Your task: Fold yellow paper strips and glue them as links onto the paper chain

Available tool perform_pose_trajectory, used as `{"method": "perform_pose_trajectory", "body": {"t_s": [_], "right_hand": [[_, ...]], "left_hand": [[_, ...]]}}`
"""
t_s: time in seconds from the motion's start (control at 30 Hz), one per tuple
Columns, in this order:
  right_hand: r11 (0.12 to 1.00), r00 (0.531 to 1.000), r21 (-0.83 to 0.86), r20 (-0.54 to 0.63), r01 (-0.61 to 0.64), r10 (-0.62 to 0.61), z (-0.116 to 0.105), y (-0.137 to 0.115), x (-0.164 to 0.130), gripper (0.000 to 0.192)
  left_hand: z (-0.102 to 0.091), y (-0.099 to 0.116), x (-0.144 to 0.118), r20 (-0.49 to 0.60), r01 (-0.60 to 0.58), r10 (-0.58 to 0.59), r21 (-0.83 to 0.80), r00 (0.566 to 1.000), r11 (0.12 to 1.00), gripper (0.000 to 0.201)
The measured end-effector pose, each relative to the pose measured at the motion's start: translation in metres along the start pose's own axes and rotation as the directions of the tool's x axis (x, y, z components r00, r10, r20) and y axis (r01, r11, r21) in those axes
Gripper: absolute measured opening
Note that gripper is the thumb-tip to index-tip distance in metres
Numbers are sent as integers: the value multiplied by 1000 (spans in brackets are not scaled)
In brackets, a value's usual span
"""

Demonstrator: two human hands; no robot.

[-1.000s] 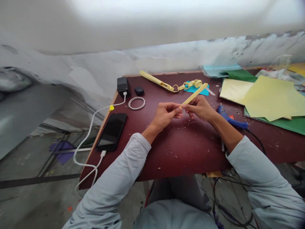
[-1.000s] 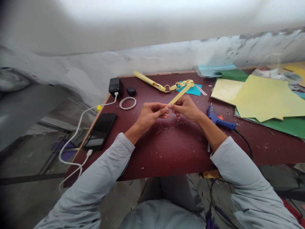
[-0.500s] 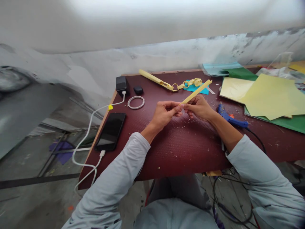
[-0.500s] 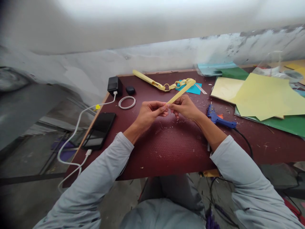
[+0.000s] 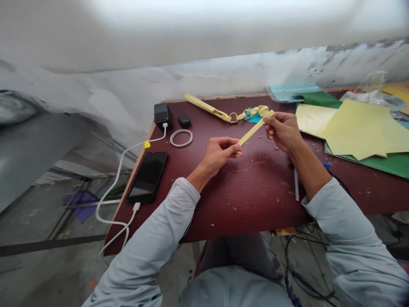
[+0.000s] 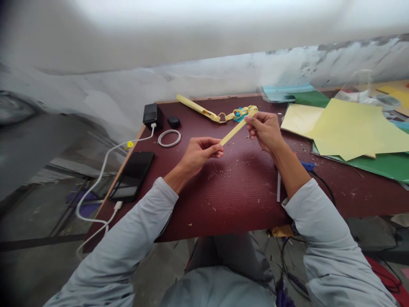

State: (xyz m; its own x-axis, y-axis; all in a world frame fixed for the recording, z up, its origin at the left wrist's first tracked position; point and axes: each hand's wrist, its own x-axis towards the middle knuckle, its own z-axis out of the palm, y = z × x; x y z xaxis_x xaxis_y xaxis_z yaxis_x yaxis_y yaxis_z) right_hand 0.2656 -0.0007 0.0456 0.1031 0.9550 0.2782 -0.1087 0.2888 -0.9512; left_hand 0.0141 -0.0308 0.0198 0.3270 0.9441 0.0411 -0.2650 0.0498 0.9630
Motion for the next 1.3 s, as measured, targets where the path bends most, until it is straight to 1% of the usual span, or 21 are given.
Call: {"method": "perform_pose_trajectory", "body": {"t_s": [0.13, 0.27, 0.4, 0.47, 0.53, 0.6, 0.63, 0.67, 0.73, 0.8, 0.87, 0.97, 1.07, 1.13, 1.2, 1.3], "right_hand": [[999, 998, -11, -43, 43, -44, 0, -2, 0, 35], [997, 995, -26, -71, 72, -73, 3, -3, 0, 36], [994, 979, -14, -177, 105, -106, -10, -6, 7, 34], [994, 976, 6, -190, 111, -108, -17, -8, 11, 30], [995, 980, 33, -177, 96, -89, -18, -9, 10, 30], [998, 990, 39, -135, 55, -49, -10, -6, 5, 35], [999, 996, 24, -89, 25, -23, -3, -4, 1, 39], [1000, 1000, -4, -16, -8, 8, 4, -2, -4, 42], [996, 987, -71, 148, -53, 63, 20, 2, -13, 47], [995, 974, -92, 218, -39, 58, 30, 6, -21, 47], [996, 972, -83, 228, -31, 49, 35, 9, -25, 46], [996, 962, -82, 265, -46, 66, 35, 10, -27, 44], [988, 919, -144, 379, -62, 113, 35, 9, -30, 42], [980, 898, -187, 420, -61, 136, 37, 6, -32, 42], [977, 903, -211, 410, -41, 127, 38, 2, -33, 45], [978, 934, -206, 347, -16, 88, 32, -4, -29, 52]], "left_hand": [[0, 0, 0, 5, 19, -19, -7, 1000, 1000, 27], [0, 1, 0, 24, 0, 1, -32, 1000, 999, 25], [-4, 1, -1, 0, 26, -26, -12, 1000, 1000, 19], [-6, 1, -1, -23, 46, -46, -12, 999, 999, 18], [-6, 1, -2, -34, 48, -49, -32, 998, 998, 20], [-4, 1, -2, -27, 32, -34, -62, 999, 998, 24], [-3, 1, -2, -16, 22, -23, -77, 1000, 997, 26], [-2, 0, -2, -3, 13, -14, -89, 1000, 996, 28], [1, -1, -2, 17, 8, -6, -102, 1000, 995, 31], [2, -1, -2, 27, 18, -15, -89, 1000, 996, 34], [2, -1, -2, 42, 27, -25, -53, 999, 998, 37], [3, -1, -3, 76, 15, -16, 13, 997, 1000, 39], [3, -2, -3, 83, 3, -8, 60, 996, 998, 42], [4, -1, -3, 93, 4, -11, 82, 996, 997, 44], [4, 0, -3, 119, -4, -7, 93, 993, 996, 44], [3, 3, -3, 140, -11, -2, 98, 990, 995, 39]]}}
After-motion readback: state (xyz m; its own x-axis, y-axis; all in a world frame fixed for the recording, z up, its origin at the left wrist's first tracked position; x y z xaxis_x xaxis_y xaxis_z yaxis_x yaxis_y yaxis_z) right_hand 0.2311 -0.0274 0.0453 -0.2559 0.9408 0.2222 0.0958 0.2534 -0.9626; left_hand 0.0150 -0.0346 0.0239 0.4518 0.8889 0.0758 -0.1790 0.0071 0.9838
